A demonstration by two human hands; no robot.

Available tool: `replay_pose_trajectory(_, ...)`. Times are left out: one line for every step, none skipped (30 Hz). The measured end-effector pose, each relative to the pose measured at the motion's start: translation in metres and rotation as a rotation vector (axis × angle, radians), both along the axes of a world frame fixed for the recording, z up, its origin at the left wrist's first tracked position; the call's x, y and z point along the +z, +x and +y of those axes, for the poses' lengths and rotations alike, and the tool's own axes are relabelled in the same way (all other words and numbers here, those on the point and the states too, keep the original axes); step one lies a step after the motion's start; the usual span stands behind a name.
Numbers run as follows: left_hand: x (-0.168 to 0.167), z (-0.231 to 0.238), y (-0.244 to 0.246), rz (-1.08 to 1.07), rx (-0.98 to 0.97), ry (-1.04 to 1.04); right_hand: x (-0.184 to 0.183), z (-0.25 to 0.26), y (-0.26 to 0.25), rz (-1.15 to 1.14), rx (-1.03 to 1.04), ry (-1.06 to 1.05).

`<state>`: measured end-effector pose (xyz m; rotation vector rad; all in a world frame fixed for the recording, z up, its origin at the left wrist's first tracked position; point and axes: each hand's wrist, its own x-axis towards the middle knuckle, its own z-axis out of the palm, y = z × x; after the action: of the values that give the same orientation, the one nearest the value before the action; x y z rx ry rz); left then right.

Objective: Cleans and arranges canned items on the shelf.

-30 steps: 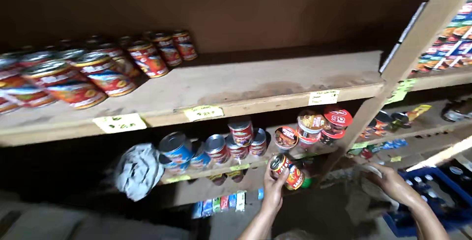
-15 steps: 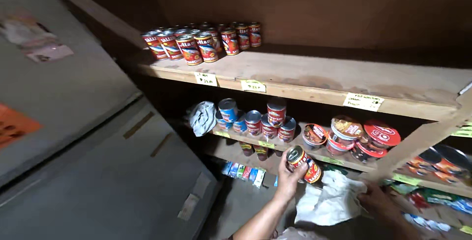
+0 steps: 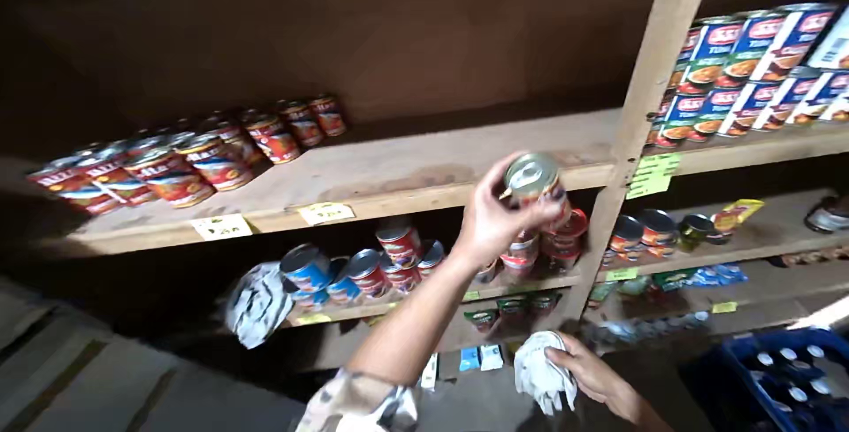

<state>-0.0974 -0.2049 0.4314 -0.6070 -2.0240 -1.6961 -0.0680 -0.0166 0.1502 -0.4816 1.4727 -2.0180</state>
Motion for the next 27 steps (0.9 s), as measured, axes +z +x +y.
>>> replay_pose_trajectory(0.018, 0.01, -0.02, -0.013, -0.015, -0.041, -0.003, 0.002, 0.002, -0.009, -0.028, -0.005)
replay_pose_trajectory(0.031, 0.021, -0.041, -0.021, -0.037, -0.062, -0.005, 0.005, 0.004, -0.019, -0.058, -0.009)
replay_pose_trajectory(0.04, 0.03, -0.062, -0.038, -0.064, -0.066, -0.007, 0.007, 0.005, -0.029, -0.094, -0.011)
replay_pose_trajectory(0.047, 0.038, -0.081, -0.067, -0.085, -0.061, -0.008, 0.01, 0.007, -0.041, -0.128, -0.006)
replay_pose_trajectory(0.052, 0.046, -0.096, -0.107, -0.098, -0.055, -0.01, 0.012, 0.008, -0.055, -0.163, -0.003)
replay_pose_trajectory(0.054, 0.053, -0.11, -0.143, -0.108, -0.047, -0.012, 0.014, 0.01, -0.074, -0.199, -0.002)
replay_pose_trajectory(0.054, 0.059, -0.122, -0.16, -0.108, -0.044, -0.014, 0.015, 0.011, -0.094, -0.228, -0.002)
replay_pose_trajectory(0.052, 0.064, -0.131, -0.167, -0.101, -0.047, -0.016, 0.016, 0.013, -0.114, -0.251, -0.004)
replay_pose_trajectory(0.05, 0.069, -0.138, -0.17, -0.088, -0.049, -0.018, 0.016, 0.014, -0.128, -0.268, -0.011)
replay_pose_trajectory(0.047, 0.073, -0.143, -0.171, -0.073, -0.057, -0.021, 0.017, 0.016, -0.141, -0.277, -0.019)
replay_pose_trajectory(0.044, 0.076, -0.147, -0.17, -0.059, -0.077, -0.023, 0.017, 0.017, -0.155, -0.28, -0.025)
replay_pose_trajectory(0.041, 0.078, -0.151, -0.168, -0.053, -0.096, -0.024, 0.017, 0.017, -0.166, -0.28, -0.028)
replay_pose_trajectory(0.038, 0.079, -0.155, -0.164, -0.053, -0.114, -0.025, 0.017, 0.017, -0.172, -0.278, -0.03)
replay_pose_trajectory(0.035, 0.079, -0.157, -0.16, -0.054, -0.134, -0.026, 0.017, 0.017, -0.176, -0.275, -0.033)
replay_pose_trajectory(0.034, 0.079, -0.159, -0.16, -0.053, -0.157, -0.027, 0.016, 0.017, -0.18, -0.271, -0.034)
replay_pose_trajectory(0.033, 0.077, -0.159, -0.163, -0.053, -0.189, -0.027, 0.016, 0.016, -0.18, -0.266, -0.031)
replay_pose_trajectory(0.033, 0.074, -0.159, -0.176, -0.048, -0.235, -0.026, 0.015, 0.016, -0.18, -0.26, -0.028)
replay_pose_trajectory(0.033, 0.07, -0.159, -0.198, -0.03, -0.292, -0.026, 0.015, 0.015, -0.183, -0.255, -0.024)
replay_pose_trajectory(0.032, 0.067, -0.159, -0.21, 0.002, -0.341, -0.027, 0.014, 0.014, -0.185, -0.249, -0.018)
replay_pose_trajectory(0.031, 0.064, -0.158, -0.209, 0.035, -0.382, -0.029, 0.013, 0.013, -0.188, -0.24, -0.009)
replay_pose_trajectory(0.029, 0.063, -0.158, -0.198, 0.051, -0.412, -0.03, 0.012, 0.013, -0.187, -0.229, 0.005)
replay_pose_trajectory(0.027, 0.062, -0.158, -0.184, 0.049, -0.431, -0.033, 0.011, 0.012, -0.18, -0.221, 0.022)
replay_pose_trajectory(0.026, 0.063, -0.157, -0.172, 0.037, -0.436, -0.034, 0.011, 0.011, -0.165, -0.21, 0.043)
replay_pose_trajectory(0.026, 0.062, -0.158, -0.161, 0.015, -0.433, -0.036, 0.01, 0.01, -0.147, -0.2, 0.063)
replay_pose_trajectory(0.028, 0.061, -0.157, -0.164, -0.022, -0.427, -0.038, 0.009, 0.01, -0.13, -0.191, 0.075)
replay_pose_trajectory(0.031, 0.06, -0.155, -0.184, -0.067, -0.419, -0.039, 0.008, 0.009, -0.119, -0.187, 0.08)
replay_pose_trajectory(0.034, 0.057, -0.154, -0.206, -0.111, -0.404, -0.039, 0.008, 0.008, -0.116, -0.185, 0.081)
